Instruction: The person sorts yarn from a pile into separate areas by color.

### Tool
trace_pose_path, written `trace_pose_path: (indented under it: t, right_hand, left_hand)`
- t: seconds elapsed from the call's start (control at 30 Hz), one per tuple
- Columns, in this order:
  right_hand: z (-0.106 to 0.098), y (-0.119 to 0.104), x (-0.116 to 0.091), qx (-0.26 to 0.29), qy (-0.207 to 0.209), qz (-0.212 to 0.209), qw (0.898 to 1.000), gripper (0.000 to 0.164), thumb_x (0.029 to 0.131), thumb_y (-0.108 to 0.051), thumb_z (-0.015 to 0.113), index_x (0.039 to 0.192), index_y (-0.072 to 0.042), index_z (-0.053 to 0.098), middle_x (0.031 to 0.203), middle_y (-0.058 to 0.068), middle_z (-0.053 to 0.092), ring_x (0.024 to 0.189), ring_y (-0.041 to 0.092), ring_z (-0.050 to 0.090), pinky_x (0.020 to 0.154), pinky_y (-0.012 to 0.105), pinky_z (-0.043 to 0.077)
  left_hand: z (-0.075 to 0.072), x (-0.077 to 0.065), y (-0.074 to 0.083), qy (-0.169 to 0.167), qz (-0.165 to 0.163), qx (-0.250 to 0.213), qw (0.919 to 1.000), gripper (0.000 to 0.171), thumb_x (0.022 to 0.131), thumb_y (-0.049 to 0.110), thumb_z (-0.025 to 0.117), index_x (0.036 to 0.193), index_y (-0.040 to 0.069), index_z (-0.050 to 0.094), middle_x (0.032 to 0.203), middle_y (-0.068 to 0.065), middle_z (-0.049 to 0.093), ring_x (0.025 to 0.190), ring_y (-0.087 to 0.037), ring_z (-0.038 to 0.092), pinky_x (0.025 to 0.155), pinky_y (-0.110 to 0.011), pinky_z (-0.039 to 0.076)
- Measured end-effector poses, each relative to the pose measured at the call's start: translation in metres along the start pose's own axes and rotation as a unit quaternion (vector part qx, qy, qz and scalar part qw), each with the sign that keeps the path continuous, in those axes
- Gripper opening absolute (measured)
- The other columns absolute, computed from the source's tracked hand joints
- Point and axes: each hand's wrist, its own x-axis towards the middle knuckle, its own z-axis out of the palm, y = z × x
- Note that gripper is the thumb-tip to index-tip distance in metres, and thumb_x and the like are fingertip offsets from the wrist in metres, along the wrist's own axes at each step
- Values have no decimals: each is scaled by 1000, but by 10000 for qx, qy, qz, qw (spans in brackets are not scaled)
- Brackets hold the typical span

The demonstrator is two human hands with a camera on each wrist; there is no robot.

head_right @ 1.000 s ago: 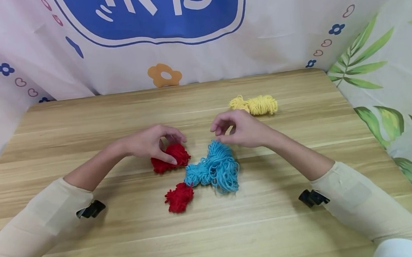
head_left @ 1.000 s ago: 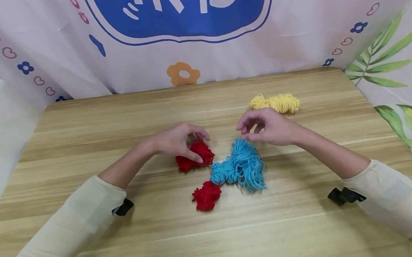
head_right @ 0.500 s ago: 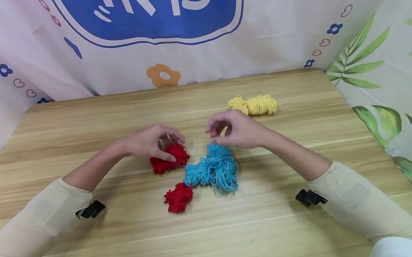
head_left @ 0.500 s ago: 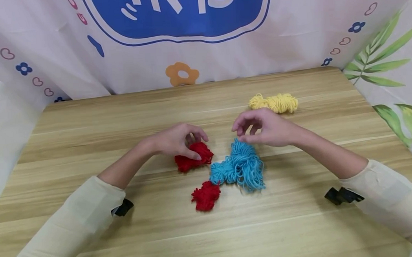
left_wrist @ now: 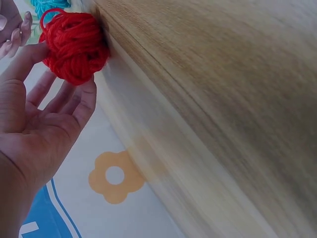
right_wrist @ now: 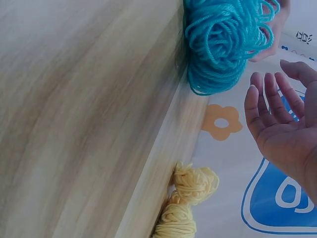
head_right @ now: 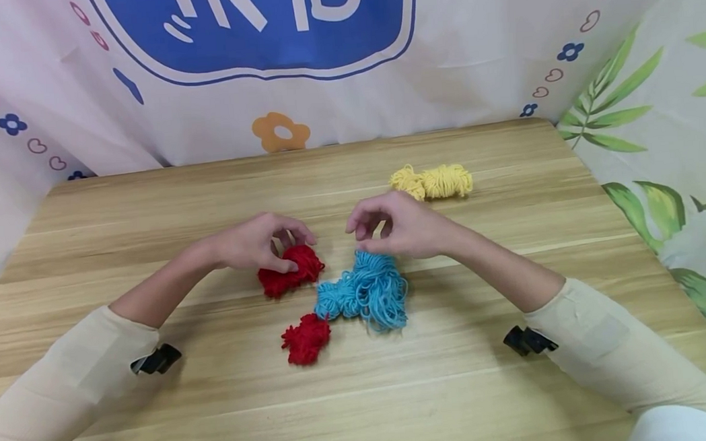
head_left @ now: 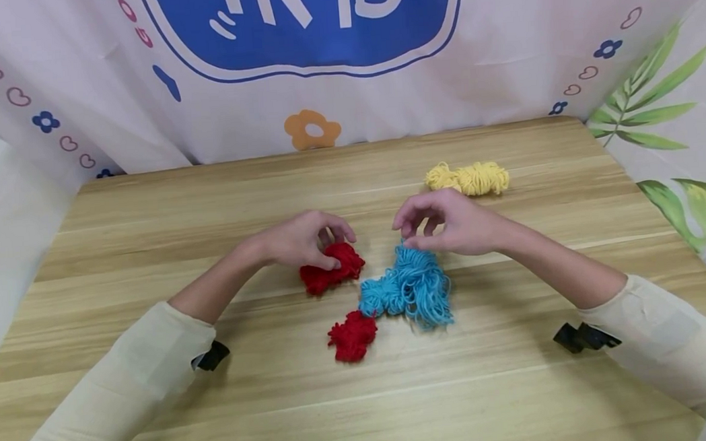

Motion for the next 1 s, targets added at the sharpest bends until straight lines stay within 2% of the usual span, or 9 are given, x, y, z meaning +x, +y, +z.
trace_pose_path:
  t: [0.43,0.7,1.0]
  right_hand:
    - [5,-2,0,10,-126,-60,9999,18,91,-1,76,109,-1,71,95,4,69,91,21,67,75,30,60]
    - [8,-4,2,-15,-201,-135,9997,19,90,-1,77,109,-2,72,95,3,70,91,20,67,74,31,61]
    - [12,-4,3,122,-314,-168,9993,20,91,0,76,110,1,71,97,8,70,92,21,68,73,31,60]
  left_hand:
    - [-4,-1,0,313,-172,1,9994,35,88,1,77,122,-2,69,115,-14,68,102,-29,64,84,-35,60]
    - [-10,-4,0,666,-204,31,9976,35,88,0,76,122,-1,69,114,-13,68,103,-29,65,85,-38,60]
    - [-15,-5,-4,968,-218,-65,9950,32,89,-1,74,120,1,70,113,-14,67,102,-30,65,83,-38,61]
